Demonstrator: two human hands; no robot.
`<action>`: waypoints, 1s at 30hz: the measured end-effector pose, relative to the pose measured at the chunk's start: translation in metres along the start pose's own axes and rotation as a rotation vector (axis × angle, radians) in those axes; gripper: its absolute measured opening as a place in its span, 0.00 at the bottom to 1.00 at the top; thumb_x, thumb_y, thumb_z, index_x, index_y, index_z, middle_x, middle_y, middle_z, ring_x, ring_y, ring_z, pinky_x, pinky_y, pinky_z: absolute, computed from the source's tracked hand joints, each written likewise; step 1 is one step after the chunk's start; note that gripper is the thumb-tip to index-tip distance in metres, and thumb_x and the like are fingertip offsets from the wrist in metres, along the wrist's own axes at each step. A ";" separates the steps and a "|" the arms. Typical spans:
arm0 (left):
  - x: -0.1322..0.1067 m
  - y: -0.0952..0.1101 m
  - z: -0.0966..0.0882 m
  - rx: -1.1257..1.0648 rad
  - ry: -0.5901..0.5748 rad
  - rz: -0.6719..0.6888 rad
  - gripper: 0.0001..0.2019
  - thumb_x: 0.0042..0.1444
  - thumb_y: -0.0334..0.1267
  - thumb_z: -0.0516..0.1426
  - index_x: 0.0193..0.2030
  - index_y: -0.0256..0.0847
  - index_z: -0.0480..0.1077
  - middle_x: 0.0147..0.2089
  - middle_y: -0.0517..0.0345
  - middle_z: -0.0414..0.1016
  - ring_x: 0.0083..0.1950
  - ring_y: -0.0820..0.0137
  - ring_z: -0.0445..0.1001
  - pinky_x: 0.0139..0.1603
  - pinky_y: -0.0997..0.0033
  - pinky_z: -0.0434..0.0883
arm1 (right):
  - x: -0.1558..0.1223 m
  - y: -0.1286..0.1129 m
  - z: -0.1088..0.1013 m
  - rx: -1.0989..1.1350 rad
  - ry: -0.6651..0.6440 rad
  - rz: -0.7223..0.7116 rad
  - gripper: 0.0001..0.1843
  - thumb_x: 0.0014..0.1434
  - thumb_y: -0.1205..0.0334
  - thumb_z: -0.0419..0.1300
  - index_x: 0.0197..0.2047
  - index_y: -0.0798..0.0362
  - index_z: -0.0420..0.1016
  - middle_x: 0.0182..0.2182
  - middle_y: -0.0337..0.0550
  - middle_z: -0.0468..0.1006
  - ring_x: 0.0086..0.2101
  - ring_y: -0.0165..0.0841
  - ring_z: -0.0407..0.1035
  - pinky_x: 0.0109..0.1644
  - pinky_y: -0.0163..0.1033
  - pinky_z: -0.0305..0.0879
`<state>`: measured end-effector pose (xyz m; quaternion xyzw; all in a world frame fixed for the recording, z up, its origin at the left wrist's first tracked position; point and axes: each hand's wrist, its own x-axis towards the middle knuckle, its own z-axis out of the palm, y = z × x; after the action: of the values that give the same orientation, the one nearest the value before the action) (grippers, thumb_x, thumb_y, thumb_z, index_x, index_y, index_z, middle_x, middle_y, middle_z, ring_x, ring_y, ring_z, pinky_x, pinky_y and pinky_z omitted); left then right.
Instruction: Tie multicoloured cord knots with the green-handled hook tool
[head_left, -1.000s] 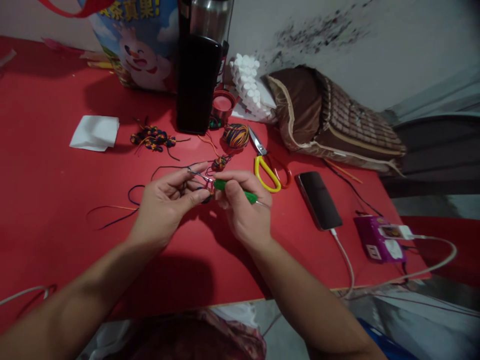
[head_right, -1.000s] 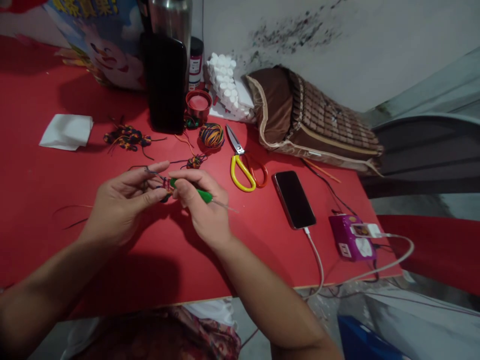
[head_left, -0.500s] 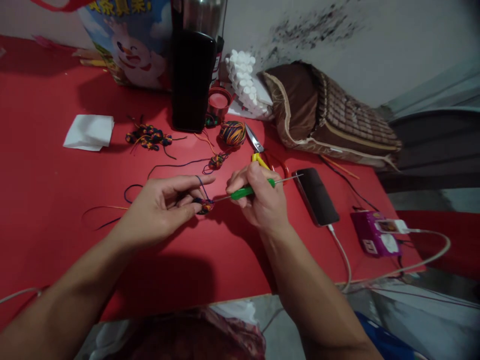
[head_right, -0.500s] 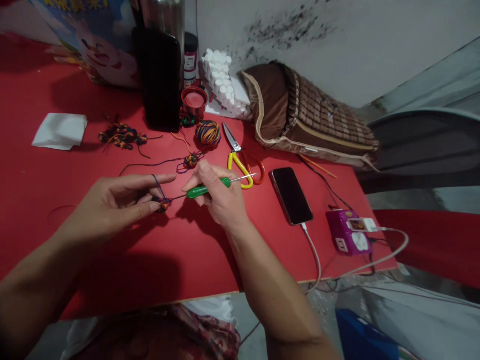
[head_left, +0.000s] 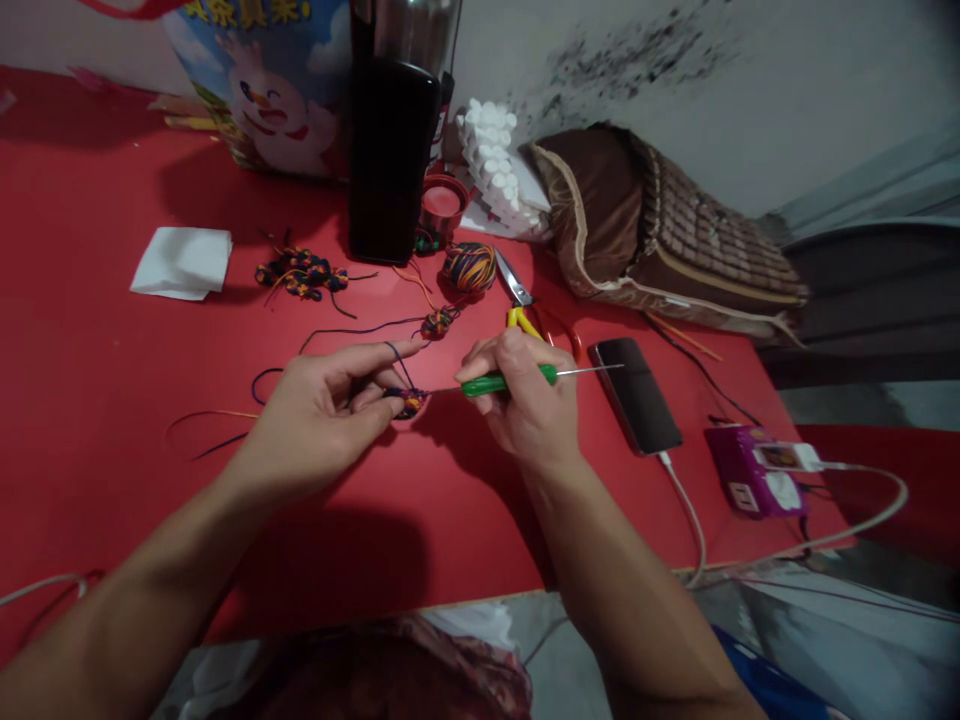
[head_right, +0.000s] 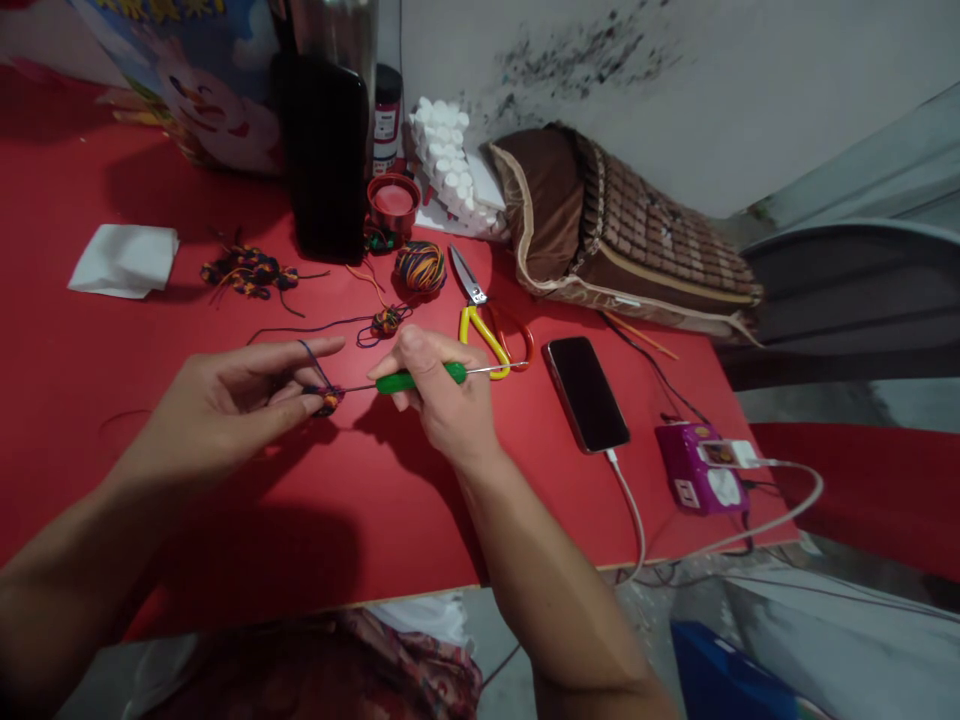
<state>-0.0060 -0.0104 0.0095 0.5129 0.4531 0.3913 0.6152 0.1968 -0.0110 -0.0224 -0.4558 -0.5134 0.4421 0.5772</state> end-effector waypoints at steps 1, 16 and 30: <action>0.000 0.001 0.000 0.004 0.010 -0.008 0.23 0.50 0.29 0.69 0.55 0.41 0.87 0.26 0.64 0.69 0.25 0.78 0.59 0.25 0.77 0.61 | -0.001 0.000 0.000 -0.002 0.004 -0.004 0.28 0.70 0.39 0.64 0.27 0.50 0.85 0.17 0.36 0.71 0.17 0.26 0.59 0.21 0.37 0.51; 0.001 -0.002 0.002 0.035 0.109 -0.029 0.23 0.50 0.32 0.70 0.55 0.39 0.86 0.31 0.60 0.76 0.28 0.74 0.69 0.29 0.74 0.66 | -0.010 -0.011 0.008 -0.187 0.037 -0.165 0.24 0.73 0.45 0.62 0.31 0.48 0.88 0.19 0.38 0.74 0.22 0.30 0.67 0.29 0.40 0.67; 0.007 -0.003 -0.002 -0.480 0.046 -0.318 0.23 0.43 0.30 0.77 0.49 0.40 0.88 0.30 0.60 0.78 0.27 0.78 0.73 0.30 0.79 0.71 | -0.019 -0.003 0.011 -0.432 -0.215 -0.534 0.09 0.71 0.57 0.67 0.52 0.44 0.86 0.38 0.42 0.88 0.36 0.34 0.80 0.42 0.41 0.75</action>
<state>-0.0058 -0.0041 0.0056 0.2661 0.4362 0.3977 0.7621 0.1849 -0.0291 -0.0227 -0.3677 -0.7538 0.2024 0.5056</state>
